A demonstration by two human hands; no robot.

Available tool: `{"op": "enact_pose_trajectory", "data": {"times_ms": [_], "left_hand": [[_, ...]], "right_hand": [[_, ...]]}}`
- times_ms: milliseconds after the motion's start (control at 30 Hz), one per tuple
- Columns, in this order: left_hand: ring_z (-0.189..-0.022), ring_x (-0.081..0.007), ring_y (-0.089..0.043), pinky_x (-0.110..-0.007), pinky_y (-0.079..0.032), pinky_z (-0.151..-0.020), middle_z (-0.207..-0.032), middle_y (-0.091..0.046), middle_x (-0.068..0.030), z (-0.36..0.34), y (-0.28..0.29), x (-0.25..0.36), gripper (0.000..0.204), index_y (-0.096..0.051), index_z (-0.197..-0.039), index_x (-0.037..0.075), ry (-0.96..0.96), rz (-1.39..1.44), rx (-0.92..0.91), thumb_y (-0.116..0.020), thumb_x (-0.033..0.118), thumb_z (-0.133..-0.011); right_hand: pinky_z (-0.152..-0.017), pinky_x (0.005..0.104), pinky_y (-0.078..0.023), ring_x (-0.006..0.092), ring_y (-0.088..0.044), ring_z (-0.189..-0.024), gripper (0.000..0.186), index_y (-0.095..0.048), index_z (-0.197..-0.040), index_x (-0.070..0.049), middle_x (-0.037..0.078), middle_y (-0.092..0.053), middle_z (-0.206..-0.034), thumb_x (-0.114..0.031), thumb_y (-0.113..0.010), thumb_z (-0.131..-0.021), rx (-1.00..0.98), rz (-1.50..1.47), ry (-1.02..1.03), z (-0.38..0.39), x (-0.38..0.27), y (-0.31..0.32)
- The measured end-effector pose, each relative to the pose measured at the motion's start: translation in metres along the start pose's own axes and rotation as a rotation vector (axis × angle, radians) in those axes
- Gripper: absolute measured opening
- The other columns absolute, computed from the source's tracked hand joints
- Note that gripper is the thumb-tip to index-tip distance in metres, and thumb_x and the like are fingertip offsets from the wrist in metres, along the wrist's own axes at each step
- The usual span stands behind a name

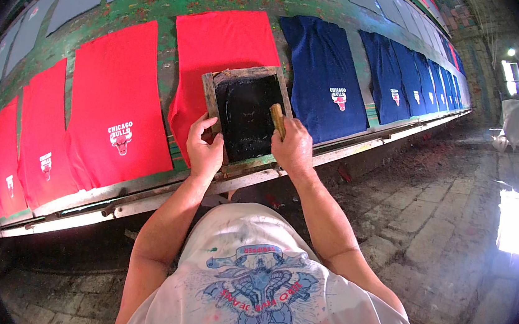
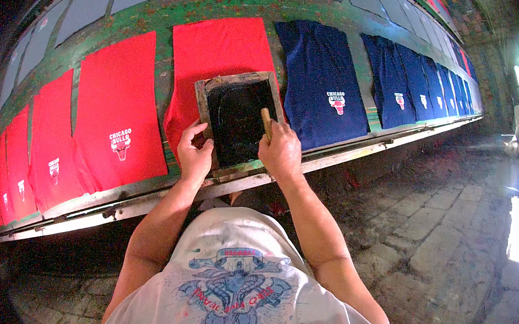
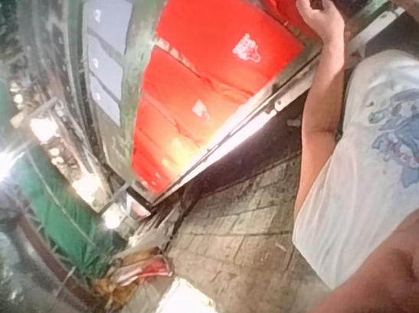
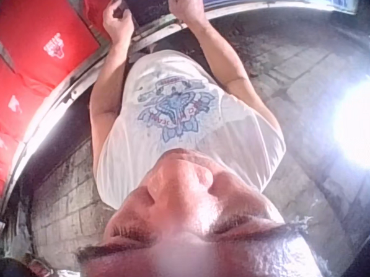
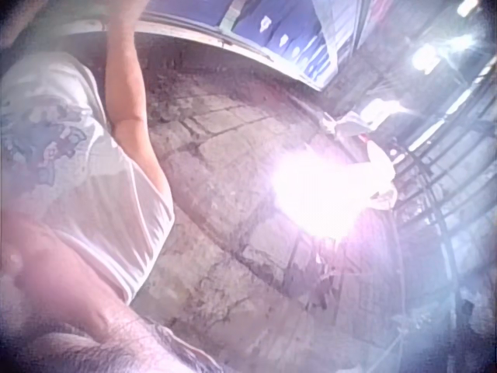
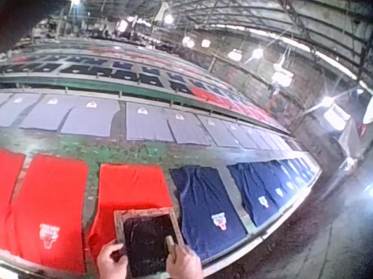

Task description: The person uses a squeegee to apply ink through a screen printing frame onto a series of red and blue t-shirts laid out on a table. The person repeatedly wipes the screen, repositions the frame, and prints the Chicago Bulls logo on each shirt in sequence.

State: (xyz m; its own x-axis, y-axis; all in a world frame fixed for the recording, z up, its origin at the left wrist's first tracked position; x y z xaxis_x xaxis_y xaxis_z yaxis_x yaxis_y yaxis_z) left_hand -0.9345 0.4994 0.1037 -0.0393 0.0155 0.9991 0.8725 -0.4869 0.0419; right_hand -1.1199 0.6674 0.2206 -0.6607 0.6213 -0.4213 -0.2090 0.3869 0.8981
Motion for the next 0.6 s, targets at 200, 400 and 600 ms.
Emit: {"op": "enact_pose_trajectory", "data": {"times_ms": [200, 400, 600], "left_hand": [[-0.124, -0.0260, -0.075, -0.038, -0.060, -0.106, -0.144, -0.070, -0.0185, -0.003, 0.000, 0.009, 0.051, -0.068, -0.138, 0.000, 0.046, -0.056, -0.010, -0.074, -0.014, -0.090], [-0.113, -0.0208, -0.076, -0.034, -0.061, -0.096, -0.133, -0.075, -0.0157, -0.005, 0.001, 0.013, 0.055, -0.066, -0.142, -0.002, 0.184, 0.010, -0.032, -0.075, -0.014, -0.090], [-0.111, -0.0184, -0.075, -0.032, -0.061, -0.094, -0.134, -0.075, -0.0151, -0.003, 0.001, 0.006, 0.061, -0.064, -0.148, -0.003, 0.153, 0.115, 0.047, -0.075, -0.015, -0.089]], "right_hand": [[-0.099, 0.0525, -0.058, 0.0445, -0.071, -0.111, 0.034, -0.076, -0.125, 0.000, 0.023, -0.077, -0.115, -0.004, -0.070, -0.092, -0.251, -0.020, 0.297, 0.003, -0.039, -0.014], [-0.100, 0.0527, -0.057, 0.0427, -0.070, -0.113, 0.030, -0.080, -0.120, -0.004, 0.020, -0.078, -0.113, 0.000, -0.069, -0.093, -0.365, -0.105, 0.489, -0.059, -0.041, -0.019], [-0.104, 0.0509, -0.055, 0.0386, -0.071, -0.112, 0.045, -0.077, -0.131, -0.008, 0.016, -0.078, -0.118, -0.001, -0.066, -0.088, -0.181, -0.145, 0.705, -0.073, -0.044, -0.024]]}}
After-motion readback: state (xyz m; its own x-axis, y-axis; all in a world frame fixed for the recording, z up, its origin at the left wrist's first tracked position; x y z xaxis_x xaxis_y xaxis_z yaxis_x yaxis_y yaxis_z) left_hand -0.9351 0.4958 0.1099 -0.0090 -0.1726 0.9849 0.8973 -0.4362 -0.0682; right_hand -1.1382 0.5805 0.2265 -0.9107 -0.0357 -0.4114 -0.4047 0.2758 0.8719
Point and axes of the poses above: each hand's wrist, its own z-axis away from the middle knuckle, its own y-axis out of the back of the hand, x = y × z, the point moved 9 cm from there along -z, towards the middle knuckle
